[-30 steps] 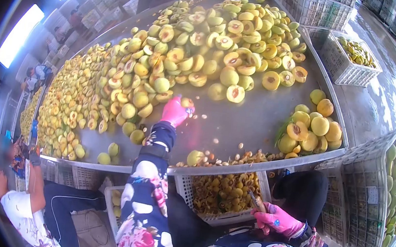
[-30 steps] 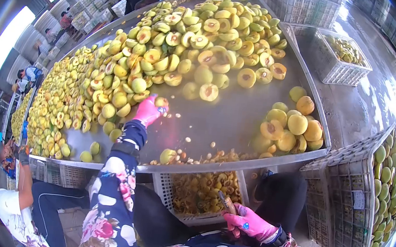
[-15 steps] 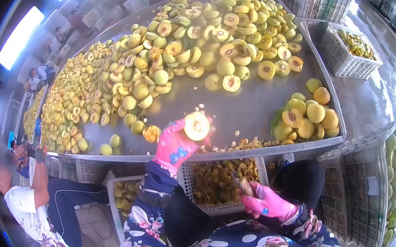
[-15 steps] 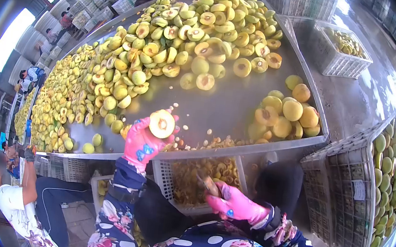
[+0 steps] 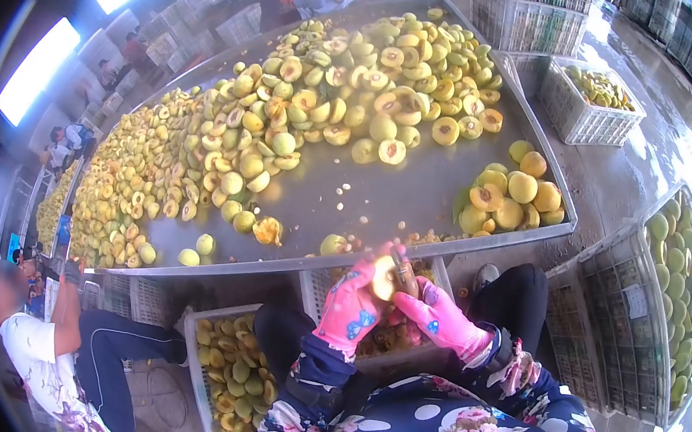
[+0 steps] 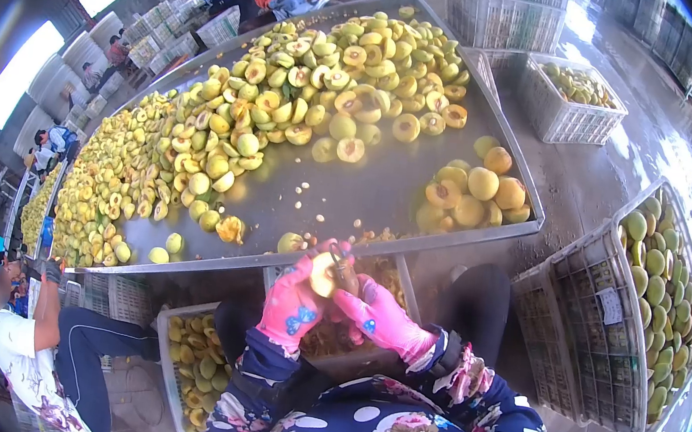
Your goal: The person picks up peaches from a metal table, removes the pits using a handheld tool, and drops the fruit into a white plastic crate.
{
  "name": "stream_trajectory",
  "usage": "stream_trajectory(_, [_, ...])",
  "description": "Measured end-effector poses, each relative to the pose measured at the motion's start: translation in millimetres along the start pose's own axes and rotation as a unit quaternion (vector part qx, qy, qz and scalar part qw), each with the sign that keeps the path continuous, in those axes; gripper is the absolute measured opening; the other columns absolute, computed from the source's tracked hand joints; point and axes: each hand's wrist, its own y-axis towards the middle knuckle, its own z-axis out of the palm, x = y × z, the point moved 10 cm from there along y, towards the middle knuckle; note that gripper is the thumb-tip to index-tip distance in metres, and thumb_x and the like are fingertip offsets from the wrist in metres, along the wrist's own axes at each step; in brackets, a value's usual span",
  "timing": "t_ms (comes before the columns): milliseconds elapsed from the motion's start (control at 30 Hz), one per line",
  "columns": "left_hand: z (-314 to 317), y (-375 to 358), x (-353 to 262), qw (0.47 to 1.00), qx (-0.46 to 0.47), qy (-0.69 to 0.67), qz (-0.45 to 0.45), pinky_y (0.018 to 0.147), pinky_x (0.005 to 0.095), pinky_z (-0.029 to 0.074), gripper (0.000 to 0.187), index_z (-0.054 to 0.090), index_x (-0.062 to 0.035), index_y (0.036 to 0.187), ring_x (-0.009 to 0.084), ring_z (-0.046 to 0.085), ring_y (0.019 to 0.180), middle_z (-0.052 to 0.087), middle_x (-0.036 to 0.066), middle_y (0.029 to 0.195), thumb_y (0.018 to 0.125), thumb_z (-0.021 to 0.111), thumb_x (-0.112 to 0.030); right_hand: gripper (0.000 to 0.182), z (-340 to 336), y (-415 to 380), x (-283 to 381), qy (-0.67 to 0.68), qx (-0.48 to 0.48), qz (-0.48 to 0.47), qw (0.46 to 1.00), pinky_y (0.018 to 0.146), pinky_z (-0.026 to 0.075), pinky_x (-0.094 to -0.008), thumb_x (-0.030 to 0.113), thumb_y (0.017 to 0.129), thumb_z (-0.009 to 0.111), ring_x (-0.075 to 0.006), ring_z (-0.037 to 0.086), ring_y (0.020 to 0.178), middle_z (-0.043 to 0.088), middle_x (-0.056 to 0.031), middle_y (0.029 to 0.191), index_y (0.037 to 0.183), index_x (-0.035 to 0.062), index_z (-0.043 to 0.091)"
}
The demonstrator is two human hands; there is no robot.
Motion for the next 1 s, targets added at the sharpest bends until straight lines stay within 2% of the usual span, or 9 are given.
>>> stream_trajectory(33, [7,-5,2,0.998,0.044,0.003,-0.034,0.104,0.044,0.032,0.044,0.038,0.0005,0.129,0.0319,0.037,0.125,0.038,0.018,0.136,0.091,0.047,-0.019,0.029,-5,-1,-4,-0.032,-0.018,0.006,0.999,0.043,0.042,-0.02,0.023,0.093,0.052,-0.0077,0.052,0.048,0.061,-0.0047,0.076,0.11,0.0022,0.043])
stream_trajectory(133, [-11,-7,12,0.995,-0.001,-0.059,-0.083,0.101,0.0452,0.036,0.039,0.043,-0.0002,0.124,0.0318,0.042,0.121,0.045,0.018,0.129,0.09,0.047,-0.019,0.029,-6,-2,-3,-0.105,-0.009,0.015,0.994,0.045,0.042,-0.0204,0.025,0.092,0.053,-0.0067,0.052,0.049,0.06,-0.0031,0.075,0.109,0.0021,0.045])
stream_trajectory(200, [-27,-9,-2,0.987,-0.056,0.151,0.021,0.096,0.0449,0.041,0.036,0.046,-0.0009,0.12,0.0314,0.048,0.113,0.051,0.017,0.121,0.091,0.048,-0.022,0.031,-9,-4,4,-0.135,-0.042,-0.024,0.99,0.045,0.042,-0.0206,0.025,0.091,0.054,-0.0062,0.051,0.05,0.059,-0.0024,0.075,0.108,0.0019,0.045])
stream_trajectory(267, [-39,-16,-5,0.982,-0.113,0.148,0.045,0.091,0.0432,0.045,0.033,0.049,-0.002,0.117,0.03,0.053,0.107,0.054,0.017,0.116,0.092,0.048,-0.024,0.031,-11,-11,7,-0.152,-0.063,-0.029,0.986,0.046,0.042,-0.0205,0.026,0.091,0.055,-0.0058,0.051,0.051,0.058,-0.0018,0.074,0.108,0.0017,0.045])
stream_trajectory(333, [-51,-18,6,0.983,-0.17,-0.071,-0.011,0.085,0.0401,0.05,0.03,0.05,-0.0034,0.114,0.0275,0.057,0.103,0.056,0.016,0.113,0.093,0.047,-0.025,0.031,-11,-25,15,-0.158,-0.07,-0.002,0.985,0.046,0.041,-0.0203,0.026,0.091,0.055,-0.0056,0.051,0.052,0.057,-0.0013,0.072,0.108,0.0014,0.045])
stream_trajectory(367, [-44,-23,1,0.98,-0.192,-0.054,0.012,0.084,0.0401,0.05,0.031,0.051,-0.0028,0.115,0.0266,0.057,0.1,0.057,0.015,0.113,0.094,0.045,-0.025,0.032,-7,-30,12,-0.152,-0.05,0.021,0.987,0.046,0.041,-0.0207,0.026,0.091,0.055,-0.0062,0.05,0.051,0.055,-0.0005,0.07,0.108,0.0011,0.044])
stream_trajectory(467, [-44,-27,-4,0.982,-0.184,-0.012,0.05,0.082,0.0389,0.051,0.033,0.051,-0.0016,0.117,0.0262,0.057,0.099,0.057,0.016,0.112,0.094,0.045,-0.025,0.035,5,-40,6,-0.204,-0.006,0.048,0.978,0.045,0.041,-0.0232,0.024,0.093,0.051,-0.0076,0.049,0.05,0.055,-0.0021,0.068,0.117,0.0003,0.042])
stream_trajectory(900, [-20,-40,3,0.985,-0.148,0.032,0.083,0.084,0.0396,0.049,0.037,0.049,0.0009,0.12,0.0274,0.057,0.099,0.056,0.016,0.113,0.094,0.043,-0.025,0.028,20,-42,-1,-0.272,-0.015,0.054,0.961,0.047,0.044,-0.0287,0.026,0.092,0.051,-0.0147,0.058,0.053,0.059,-0.0076,0.066,0.1,-0.0003,0.047])
stream_trajectory(1000, [-21,-40,5,0.985,-0.145,0.018,0.09,0.085,0.0394,0.049,0.036,0.049,0.0005,0.119,0.0271,0.057,0.099,0.056,0.015,0.114,0.094,0.043,-0.025,0.023,29,-44,7,-0.25,-0.022,0.024,0.968,0.044,0.039,-0.0289,0.025,0.092,0.052,-0.0125,0.052,0.048,0.052,-0.0027,0.06,0.097,0.0035,0.048])
